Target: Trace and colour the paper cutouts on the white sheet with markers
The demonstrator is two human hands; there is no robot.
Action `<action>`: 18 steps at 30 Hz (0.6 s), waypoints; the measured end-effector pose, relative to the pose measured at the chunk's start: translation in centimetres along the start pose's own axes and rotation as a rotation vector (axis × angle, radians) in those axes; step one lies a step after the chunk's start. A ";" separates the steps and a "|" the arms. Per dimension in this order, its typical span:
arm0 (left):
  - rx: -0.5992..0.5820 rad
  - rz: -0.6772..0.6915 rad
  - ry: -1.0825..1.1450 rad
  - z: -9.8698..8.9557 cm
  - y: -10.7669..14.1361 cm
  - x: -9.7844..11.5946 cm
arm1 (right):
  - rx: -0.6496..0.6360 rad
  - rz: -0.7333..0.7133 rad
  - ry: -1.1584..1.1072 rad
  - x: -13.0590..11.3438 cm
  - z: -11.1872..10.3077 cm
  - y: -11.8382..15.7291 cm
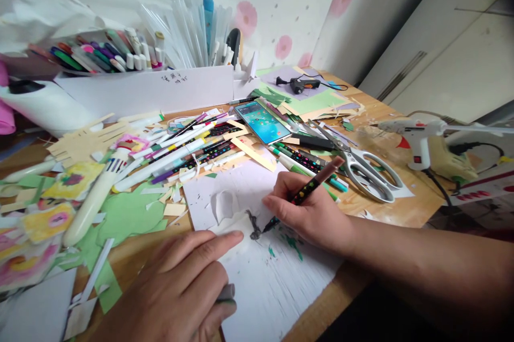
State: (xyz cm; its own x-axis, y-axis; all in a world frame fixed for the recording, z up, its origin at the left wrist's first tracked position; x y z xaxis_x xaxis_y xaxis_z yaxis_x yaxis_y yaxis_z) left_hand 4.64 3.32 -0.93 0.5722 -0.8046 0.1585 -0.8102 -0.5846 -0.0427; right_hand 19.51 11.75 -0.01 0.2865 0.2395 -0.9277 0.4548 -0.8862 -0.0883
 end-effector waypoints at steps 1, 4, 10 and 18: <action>0.001 0.000 0.003 0.0 0.0 0.0 | 0.004 -0.003 -0.003 0.0 0.0 0.0; 0.005 0.004 0.006 0.0 0.0 0.1 | 0.000 -0.004 -0.005 -0.1 0.0 0.1; 0.002 -0.002 0.005 0.0 -0.2 -0.1 | -0.017 0.009 -0.034 0.1 0.1 0.1; -0.003 0.000 -0.005 0.1 0.0 0.0 | -0.053 0.009 -0.044 0.1 0.4 0.0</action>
State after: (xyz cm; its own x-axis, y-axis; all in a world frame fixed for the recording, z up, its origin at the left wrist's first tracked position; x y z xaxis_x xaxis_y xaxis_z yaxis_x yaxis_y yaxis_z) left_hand 4.72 3.30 -1.00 0.5725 -0.8054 0.1534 -0.8109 -0.5839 -0.0394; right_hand 19.18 11.65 -0.28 0.2535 0.2130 -0.9436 0.4964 -0.8659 -0.0621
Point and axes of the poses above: each hand's wrist, its own y-axis away from the middle knuckle, its own z-axis out of the palm, x = y × z, the point moved 9 cm from there along -y, towards the middle knuckle, and after that the axes turned 11 degrees about -x, right-handed, at the moved point
